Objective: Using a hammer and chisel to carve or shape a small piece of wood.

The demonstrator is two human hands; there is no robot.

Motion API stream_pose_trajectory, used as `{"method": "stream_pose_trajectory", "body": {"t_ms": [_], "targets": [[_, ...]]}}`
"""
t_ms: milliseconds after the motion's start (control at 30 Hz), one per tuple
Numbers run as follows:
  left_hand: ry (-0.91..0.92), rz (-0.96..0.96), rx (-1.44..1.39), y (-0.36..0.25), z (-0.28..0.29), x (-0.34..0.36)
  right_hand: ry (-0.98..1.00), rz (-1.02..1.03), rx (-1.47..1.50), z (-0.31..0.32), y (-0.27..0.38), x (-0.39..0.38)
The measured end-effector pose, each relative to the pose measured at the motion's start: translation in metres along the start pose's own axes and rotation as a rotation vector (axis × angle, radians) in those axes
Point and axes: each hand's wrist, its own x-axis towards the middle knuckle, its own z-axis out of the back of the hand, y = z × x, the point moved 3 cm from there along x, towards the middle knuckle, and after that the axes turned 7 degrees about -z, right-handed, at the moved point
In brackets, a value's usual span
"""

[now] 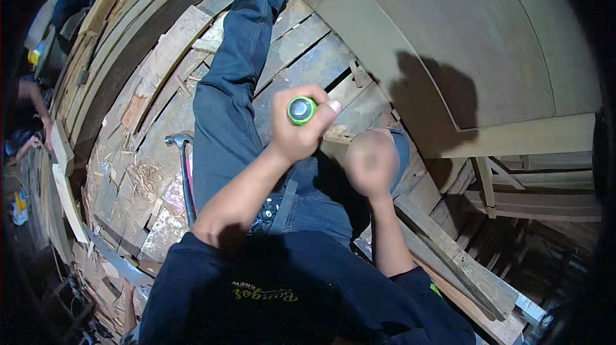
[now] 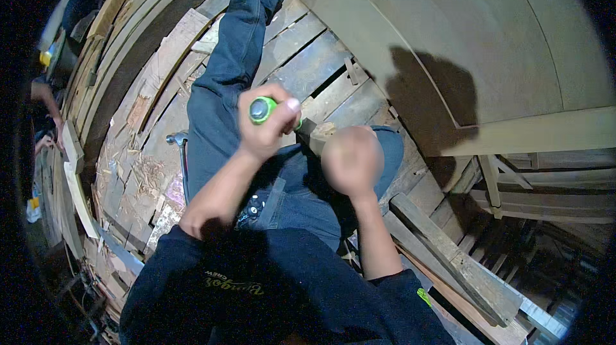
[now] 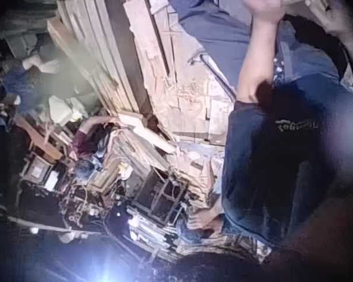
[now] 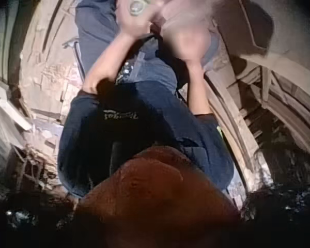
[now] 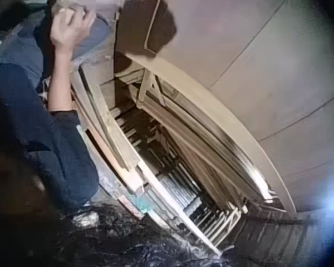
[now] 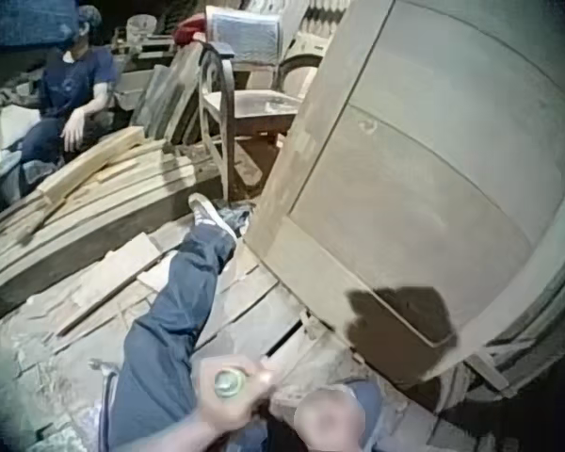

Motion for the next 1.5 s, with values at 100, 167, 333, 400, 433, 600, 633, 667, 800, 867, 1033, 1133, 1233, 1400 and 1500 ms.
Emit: {"method": "stream_pose_trajectory", "body": {"t_ms": [100, 167, 333, 400, 433, 600, 633, 667, 800, 867, 1033, 1133, 1233, 1400, 1500], "targets": [[0.029, 0.055, -0.027, 0.015, -0.001, -0.008, 0.012, -0.008, -0.011, 0.004, -0.002, -0.005], [0.027, 0.025, -0.031, 0.015, 0.005, -0.008, 0.009, 0.006, -0.018, 0.002, 0.0, -0.003], [-0.115, 0.049, -0.087, 0.015, 0.018, -0.009, -0.005, 0.061, -0.023, 0.0, 0.005, -0.01], [-0.163, 0.074, -0.145, 0.018, 0.034, -0.011, 0.0, 0.056, -0.024, 0.0, 0.007, -0.012], [-0.188, 0.087, -0.175, 0.018, 0.041, -0.012, -0.002, 0.055, -0.022, 0.0, 0.006, -0.012], [-0.316, 0.271, -0.113, 0.015, 0.072, -0.031, -0.024, 0.055, -0.02, 0.002, 0.006, -0.012], [-0.311, 0.274, -0.11, 0.011, 0.074, -0.035, -0.022, 0.053, -0.032, 0.002, 0.006, -0.012], [-0.304, 0.327, -0.026, 0.008, 0.076, -0.039, -0.025, 0.045, -0.031, 0.003, 0.007, -0.012], [-0.245, 0.395, 0.022, 0.001, 0.081, -0.056, -0.018, 0.045, -0.013, 0.001, 0.008, -0.011], [-0.159, 0.356, 0.017, -0.005, 0.078, -0.059, -0.016, 0.041, -0.007, -0.001, 0.007, -0.011], [0.007, 0.173, -0.152, -0.008, 0.044, -0.062, -0.018, 0.058, -0.008, -0.001, 0.009, -0.012], [0.232, 0.094, -0.066, -0.005, 0.027, -0.059, -0.017, 0.076, -0.007, 0.002, 0.012, -0.013], [0.308, 0.107, -0.043, -0.002, 0.014, -0.057, 0.002, 0.074, 0.011, 0.001, 0.014, -0.016], [0.29, 0.084, 0.003, 0.004, 0.009, -0.049, -0.005, 0.063, 0.003, -0.002, 0.018, -0.019], [0.115, 0.012, 0.003, -0.007, 0.0, -0.035, -0.029, 0.044, -0.009, 0.0, 0.015, -0.016]]}}
